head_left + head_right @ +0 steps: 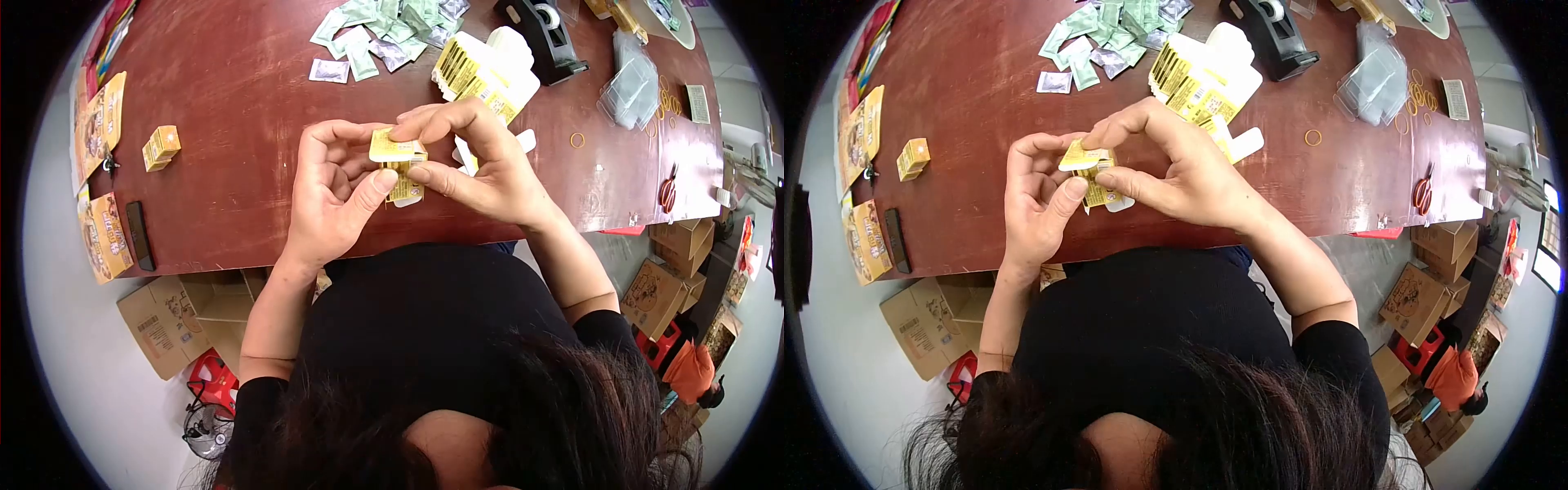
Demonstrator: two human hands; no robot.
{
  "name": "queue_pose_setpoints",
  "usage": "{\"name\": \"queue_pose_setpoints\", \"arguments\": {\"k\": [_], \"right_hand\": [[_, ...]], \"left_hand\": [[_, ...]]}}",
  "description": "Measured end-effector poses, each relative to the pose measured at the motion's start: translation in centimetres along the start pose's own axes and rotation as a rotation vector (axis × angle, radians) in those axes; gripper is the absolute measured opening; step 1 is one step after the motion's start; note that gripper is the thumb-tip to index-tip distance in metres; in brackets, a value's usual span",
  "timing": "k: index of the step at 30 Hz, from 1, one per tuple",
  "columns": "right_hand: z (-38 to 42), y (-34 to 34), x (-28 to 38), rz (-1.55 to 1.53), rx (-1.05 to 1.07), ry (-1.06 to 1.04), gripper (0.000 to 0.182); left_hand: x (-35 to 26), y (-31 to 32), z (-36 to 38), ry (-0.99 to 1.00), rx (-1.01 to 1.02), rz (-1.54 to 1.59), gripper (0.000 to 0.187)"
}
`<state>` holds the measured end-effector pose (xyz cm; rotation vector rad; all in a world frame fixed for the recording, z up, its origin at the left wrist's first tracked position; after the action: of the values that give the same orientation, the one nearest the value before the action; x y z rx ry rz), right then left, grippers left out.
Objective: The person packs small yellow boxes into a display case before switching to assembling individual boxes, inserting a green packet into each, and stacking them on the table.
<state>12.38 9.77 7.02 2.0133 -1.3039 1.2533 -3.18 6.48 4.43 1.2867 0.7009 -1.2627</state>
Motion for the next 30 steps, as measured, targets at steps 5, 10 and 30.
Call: {"name": "queue_pose_setpoints", "arguments": {"k": [5,10,30], "right_hand": [[-0.8,0.3,-0.2,-0.006,0.143,0.095,0.029],[-0.7,0.0,-1.6,-0.112,-0.067,0.450,0.021],[-3.7,2.7,-1.9,-0.213,0.105,0.302,0.045]], "left_hand": [[0.1,0.0,0.1,-0.047,-0.002,-0.049,0.049],[0.1,-0.3,0.0,-0.085,-0.004,-0.120,0.048],[-2.4,-3.3,0.6,0.128,-0.040,-0.047,0.047]]}}
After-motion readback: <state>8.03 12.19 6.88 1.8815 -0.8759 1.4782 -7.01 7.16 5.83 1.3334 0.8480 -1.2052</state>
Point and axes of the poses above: each hand's wrist, its own z-axis away from the middle knuckle, its own y-axis out of the palm, x = y × z, the point moved 8 cm from there along -z, towards the middle knuckle, and after that the axes turned 12 degrees about -y, right-handed, at the moved point
